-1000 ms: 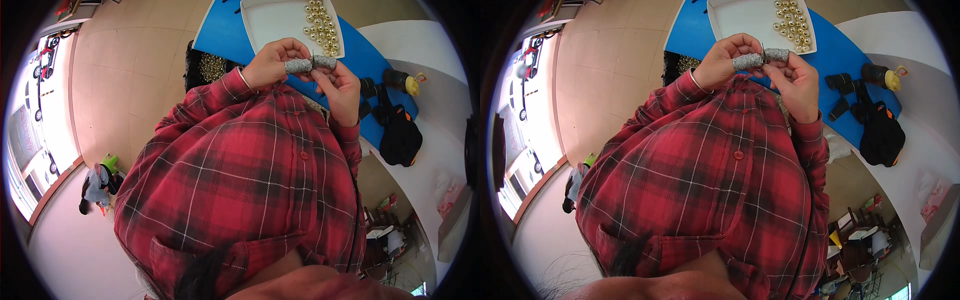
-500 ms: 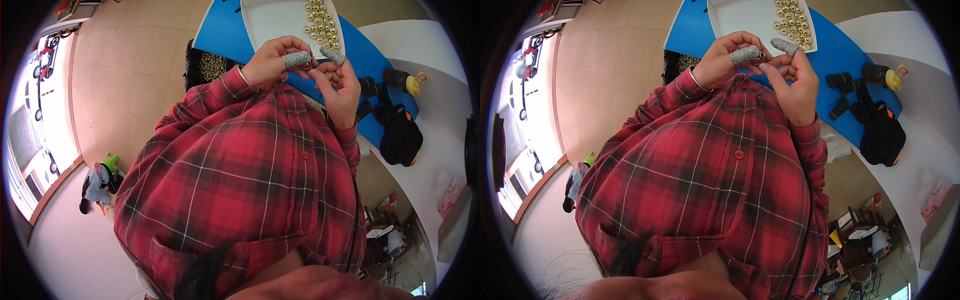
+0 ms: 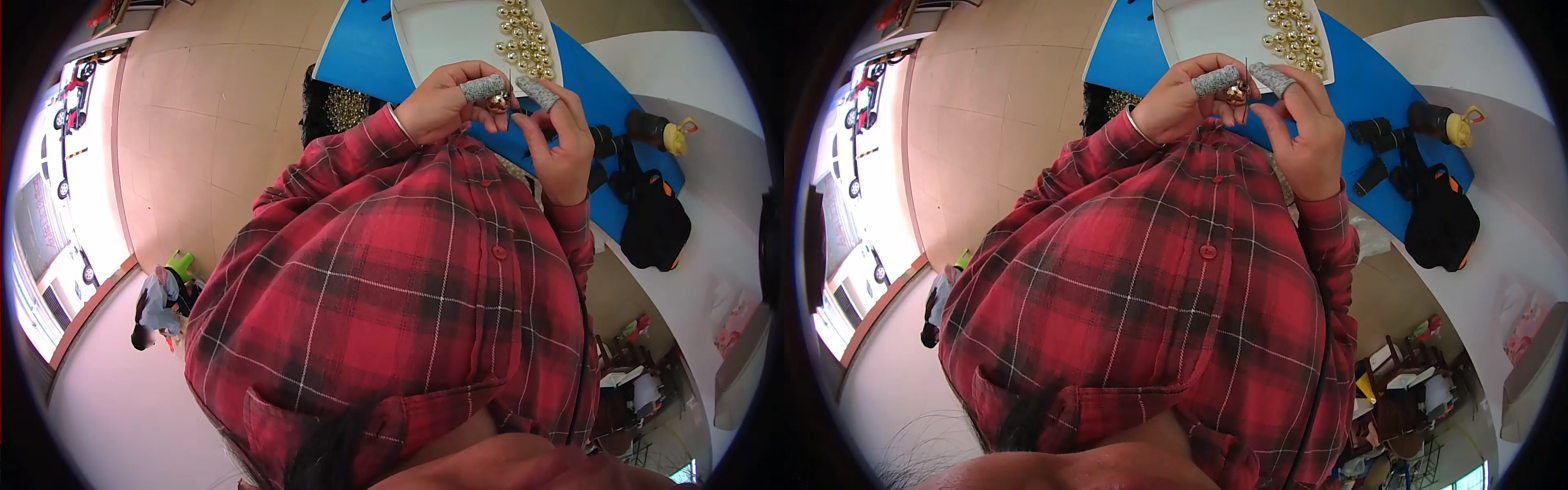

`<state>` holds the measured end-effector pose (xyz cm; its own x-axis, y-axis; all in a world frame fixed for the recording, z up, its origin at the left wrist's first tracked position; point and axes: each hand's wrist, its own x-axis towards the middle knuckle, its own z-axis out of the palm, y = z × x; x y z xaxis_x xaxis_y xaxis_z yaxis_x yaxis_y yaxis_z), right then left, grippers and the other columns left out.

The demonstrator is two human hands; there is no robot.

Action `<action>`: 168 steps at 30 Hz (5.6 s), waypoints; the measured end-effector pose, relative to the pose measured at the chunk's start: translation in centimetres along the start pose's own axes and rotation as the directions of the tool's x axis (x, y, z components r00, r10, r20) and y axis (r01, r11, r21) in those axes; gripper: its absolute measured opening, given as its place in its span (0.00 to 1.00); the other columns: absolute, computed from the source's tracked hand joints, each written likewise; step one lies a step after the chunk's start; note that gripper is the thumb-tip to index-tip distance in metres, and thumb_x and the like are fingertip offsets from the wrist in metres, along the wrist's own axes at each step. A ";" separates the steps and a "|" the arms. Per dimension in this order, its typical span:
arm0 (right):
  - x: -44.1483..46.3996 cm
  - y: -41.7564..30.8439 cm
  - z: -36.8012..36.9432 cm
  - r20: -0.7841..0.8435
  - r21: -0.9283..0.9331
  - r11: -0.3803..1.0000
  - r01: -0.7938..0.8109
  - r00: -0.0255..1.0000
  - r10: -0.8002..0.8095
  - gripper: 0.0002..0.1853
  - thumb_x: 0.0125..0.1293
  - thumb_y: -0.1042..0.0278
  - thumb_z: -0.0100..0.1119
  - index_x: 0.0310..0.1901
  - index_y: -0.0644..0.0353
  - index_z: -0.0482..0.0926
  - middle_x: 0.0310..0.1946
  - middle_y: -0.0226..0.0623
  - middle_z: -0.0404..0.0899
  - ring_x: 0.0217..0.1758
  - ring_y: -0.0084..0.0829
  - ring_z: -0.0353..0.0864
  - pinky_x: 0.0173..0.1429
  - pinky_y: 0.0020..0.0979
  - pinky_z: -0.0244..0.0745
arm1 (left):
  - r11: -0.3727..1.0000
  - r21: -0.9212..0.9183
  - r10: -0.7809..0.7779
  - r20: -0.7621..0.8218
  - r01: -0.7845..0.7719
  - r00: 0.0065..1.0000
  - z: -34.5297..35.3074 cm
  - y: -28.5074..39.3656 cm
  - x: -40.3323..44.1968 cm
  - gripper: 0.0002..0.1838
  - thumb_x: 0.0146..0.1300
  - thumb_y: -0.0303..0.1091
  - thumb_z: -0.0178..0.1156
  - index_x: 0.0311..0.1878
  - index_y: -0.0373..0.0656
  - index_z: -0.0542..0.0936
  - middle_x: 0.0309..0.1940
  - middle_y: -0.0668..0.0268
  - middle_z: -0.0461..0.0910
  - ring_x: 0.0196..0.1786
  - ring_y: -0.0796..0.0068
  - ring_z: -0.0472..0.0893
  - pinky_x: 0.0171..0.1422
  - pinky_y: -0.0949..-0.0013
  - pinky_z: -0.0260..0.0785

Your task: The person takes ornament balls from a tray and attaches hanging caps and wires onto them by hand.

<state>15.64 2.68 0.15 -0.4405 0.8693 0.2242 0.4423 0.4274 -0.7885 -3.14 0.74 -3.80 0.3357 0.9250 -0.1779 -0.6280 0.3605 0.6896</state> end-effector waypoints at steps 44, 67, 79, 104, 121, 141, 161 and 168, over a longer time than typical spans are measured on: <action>-0.1 0.7 1.0 -0.038 -0.080 0.953 0.293 0.954 -0.297 0.08 0.56 0.77 0.62 0.38 0.66 0.76 0.33 0.40 0.78 0.25 0.33 0.73 0.27 0.29 0.69 | 0.999 0.008 -0.035 0.078 0.035 0.996 -0.2 -0.5 -0.5 0.12 0.62 0.22 0.60 0.48 0.33 0.74 0.39 0.55 0.81 0.38 0.69 0.82 0.42 0.75 0.77; -0.1 0.2 0.8 0.006 0.132 0.991 -0.038 0.999 0.038 0.04 0.66 0.74 0.55 0.35 0.65 0.73 0.25 0.31 0.73 0.23 0.23 0.62 0.29 0.24 0.60 | 0.936 0.250 0.258 -0.006 -0.248 0.966 0.8 -1.8 -0.9 0.16 0.57 0.15 0.60 0.49 0.32 0.76 0.42 0.57 0.81 0.41 0.71 0.82 0.48 0.73 0.77; 0.9 0.8 -0.6 0.449 0.648 0.394 -0.652 0.745 0.494 0.06 0.67 0.71 0.56 0.35 0.65 0.75 0.22 0.28 0.72 0.19 0.15 0.60 0.23 0.18 0.59 | 0.004 0.755 0.590 0.528 -0.656 0.611 0.1 -0.8 -0.4 0.18 0.54 0.13 0.60 0.50 0.33 0.77 0.44 0.58 0.80 0.42 0.73 0.79 0.46 0.74 0.75; 0.5 0.1 0.8 -0.141 -0.341 0.886 0.315 0.914 -0.380 0.08 0.56 0.75 0.66 0.31 0.64 0.74 0.31 0.34 0.75 0.22 0.28 0.66 0.26 0.27 0.63 | 0.906 0.326 0.299 -0.042 -0.270 0.953 1.3 -0.8 -0.6 0.16 0.55 0.13 0.59 0.48 0.34 0.77 0.42 0.61 0.81 0.44 0.76 0.80 0.43 0.81 0.74; 1.3 1.4 -1.1 0.415 0.610 0.562 -0.558 0.829 0.373 0.05 0.66 0.72 0.56 0.34 0.65 0.75 0.24 0.32 0.74 0.17 0.17 0.61 0.23 0.20 0.60 | 0.316 0.748 0.607 0.314 -0.584 0.730 0.7 -0.7 -0.3 0.16 0.54 0.15 0.60 0.47 0.34 0.79 0.43 0.60 0.81 0.41 0.74 0.79 0.47 0.73 0.75; -0.4 -1.5 -0.9 0.003 -0.018 0.999 -0.035 0.999 0.035 0.08 0.62 0.71 0.62 0.36 0.66 0.74 0.25 0.31 0.69 0.25 0.23 0.67 0.28 0.23 0.64 | 0.628 0.653 0.523 0.049 -0.423 0.851 1.6 -0.6 -1.1 0.17 0.56 0.14 0.59 0.50 0.35 0.78 0.41 0.63 0.81 0.38 0.78 0.78 0.42 0.78 0.72; -0.2 -1.2 -0.4 0.097 0.449 0.783 -0.430 0.895 0.435 0.04 0.65 0.74 0.57 0.35 0.66 0.77 0.21 0.28 0.73 0.20 0.15 0.62 0.25 0.19 0.58 | 0.500 0.734 0.572 0.118 -0.459 0.811 1.4 -0.7 -1.1 0.16 0.55 0.15 0.60 0.48 0.36 0.79 0.41 0.62 0.81 0.36 0.77 0.77 0.46 0.77 0.75; -0.9 -1.6 0.6 -0.121 0.251 0.939 -0.236 0.955 0.272 0.03 0.65 0.76 0.57 0.36 0.65 0.79 0.23 0.28 0.75 0.20 0.16 0.64 0.26 0.18 0.61 | 0.720 0.589 0.461 -0.012 -0.366 0.887 1.4 -0.8 -1.1 0.17 0.54 0.15 0.62 0.48 0.36 0.79 0.40 0.63 0.81 0.38 0.78 0.76 0.46 0.79 0.74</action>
<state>14.84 1.07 0.83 -0.2059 0.9762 0.0688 0.3230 0.1342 -0.9368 -2.06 -0.69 -3.16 -0.0002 0.9884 0.1520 -0.1613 -0.1501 0.9754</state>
